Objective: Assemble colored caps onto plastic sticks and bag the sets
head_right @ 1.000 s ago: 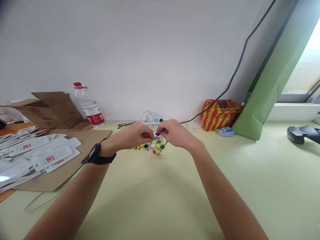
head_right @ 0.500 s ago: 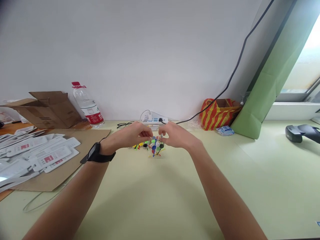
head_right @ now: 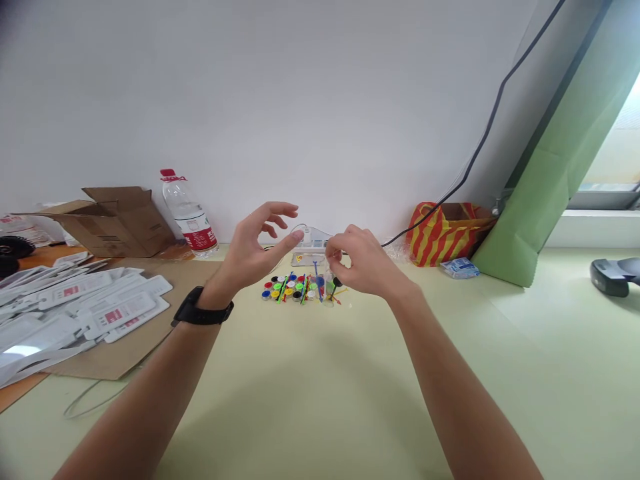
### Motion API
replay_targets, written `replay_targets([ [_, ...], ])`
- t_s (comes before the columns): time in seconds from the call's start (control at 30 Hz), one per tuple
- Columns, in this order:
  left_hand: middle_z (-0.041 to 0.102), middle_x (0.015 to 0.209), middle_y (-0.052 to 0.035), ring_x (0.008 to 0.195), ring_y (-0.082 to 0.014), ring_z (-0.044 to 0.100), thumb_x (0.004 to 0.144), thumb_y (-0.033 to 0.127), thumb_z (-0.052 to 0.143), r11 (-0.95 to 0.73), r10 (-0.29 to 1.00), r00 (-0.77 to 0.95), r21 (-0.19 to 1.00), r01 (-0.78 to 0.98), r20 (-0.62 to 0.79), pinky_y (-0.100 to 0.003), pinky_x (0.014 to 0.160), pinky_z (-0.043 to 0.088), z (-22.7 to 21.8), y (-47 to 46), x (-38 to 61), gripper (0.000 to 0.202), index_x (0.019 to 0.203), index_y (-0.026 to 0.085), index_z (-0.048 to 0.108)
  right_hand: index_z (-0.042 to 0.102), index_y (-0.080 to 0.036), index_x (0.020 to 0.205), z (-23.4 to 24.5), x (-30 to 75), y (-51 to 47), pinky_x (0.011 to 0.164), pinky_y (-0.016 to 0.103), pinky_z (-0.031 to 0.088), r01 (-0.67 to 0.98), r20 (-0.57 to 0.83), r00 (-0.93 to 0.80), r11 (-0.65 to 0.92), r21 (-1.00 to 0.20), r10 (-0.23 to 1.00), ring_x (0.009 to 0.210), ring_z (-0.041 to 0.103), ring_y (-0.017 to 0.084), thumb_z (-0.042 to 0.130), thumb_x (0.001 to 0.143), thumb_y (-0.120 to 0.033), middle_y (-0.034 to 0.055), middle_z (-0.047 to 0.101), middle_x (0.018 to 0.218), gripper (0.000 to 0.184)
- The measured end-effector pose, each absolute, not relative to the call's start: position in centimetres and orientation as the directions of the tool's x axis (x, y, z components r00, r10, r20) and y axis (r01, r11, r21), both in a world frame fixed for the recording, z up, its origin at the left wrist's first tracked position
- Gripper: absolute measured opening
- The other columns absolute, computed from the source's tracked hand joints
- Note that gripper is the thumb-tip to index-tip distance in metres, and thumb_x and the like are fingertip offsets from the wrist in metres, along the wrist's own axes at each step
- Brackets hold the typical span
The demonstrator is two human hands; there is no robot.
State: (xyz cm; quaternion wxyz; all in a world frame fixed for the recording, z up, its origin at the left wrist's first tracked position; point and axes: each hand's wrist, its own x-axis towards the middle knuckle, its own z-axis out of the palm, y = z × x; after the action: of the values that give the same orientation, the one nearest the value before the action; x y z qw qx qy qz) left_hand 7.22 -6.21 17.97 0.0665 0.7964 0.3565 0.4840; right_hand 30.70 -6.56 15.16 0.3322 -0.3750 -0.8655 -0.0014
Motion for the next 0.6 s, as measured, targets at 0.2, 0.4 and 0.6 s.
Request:
replay_targets([
  [0.2, 0.053, 0.150, -0.0159, 0.126, -0.0295, 0.059, 0.086, 0.058, 0.069, -0.380, 0.797, 0.522, 0.924, 0.045, 0.303, -0.038, 0.096, 0.051, 12.0, -5.4, 6.5, 0.075, 0.150, 0.027, 0.045, 0.064, -0.023, 0.087, 14.8, 30.2, -8.3, 0.091, 0.038, 0.045, 0.512, 0.614, -0.460, 0.757, -0.407, 0.641, 0.099, 0.058, 0.025, 0.059, 0.088, -0.014, 0.0045, 0.070, 0.089, 0.011],
  [0.4, 0.074, 0.102, -0.0101, 0.090, -0.0209, 0.068, 0.087, 0.051, 0.073, -0.028, 0.830, 0.557, 0.998, 0.049, -0.004, -0.031, 0.078, 0.052, 5.0, -8.7, 6.3, 0.037, 0.103, 0.018, 0.076, 0.064, -0.028, 0.118, 8.5, 30.3, -9.7, 0.094, 0.041, 0.049, 0.399, 0.566, -0.366, 0.674, -0.622, 0.739, 0.105, 0.058, 0.025, 0.067, 0.090, -0.029, 0.0087, 0.063, 0.120, 0.028],
  [0.6, 0.075, 0.085, -0.0087, 0.074, -0.0172, 0.064, 0.087, 0.047, 0.075, 0.023, 0.869, 0.494, 1.000, 0.021, -0.030, -0.027, 0.069, 0.049, 3.0, -10.1, 7.3, 0.033, 0.092, 0.014, 0.079, 0.055, -0.025, 0.134, 2.2, 30.0, -10.7, 0.078, 0.033, 0.051, 0.092, 0.125, -0.277, 0.156, -0.984, 0.953, 0.086, 0.062, 0.019, 0.077, 0.080, -0.058, 0.0050, 0.064, 0.106, 0.067],
])
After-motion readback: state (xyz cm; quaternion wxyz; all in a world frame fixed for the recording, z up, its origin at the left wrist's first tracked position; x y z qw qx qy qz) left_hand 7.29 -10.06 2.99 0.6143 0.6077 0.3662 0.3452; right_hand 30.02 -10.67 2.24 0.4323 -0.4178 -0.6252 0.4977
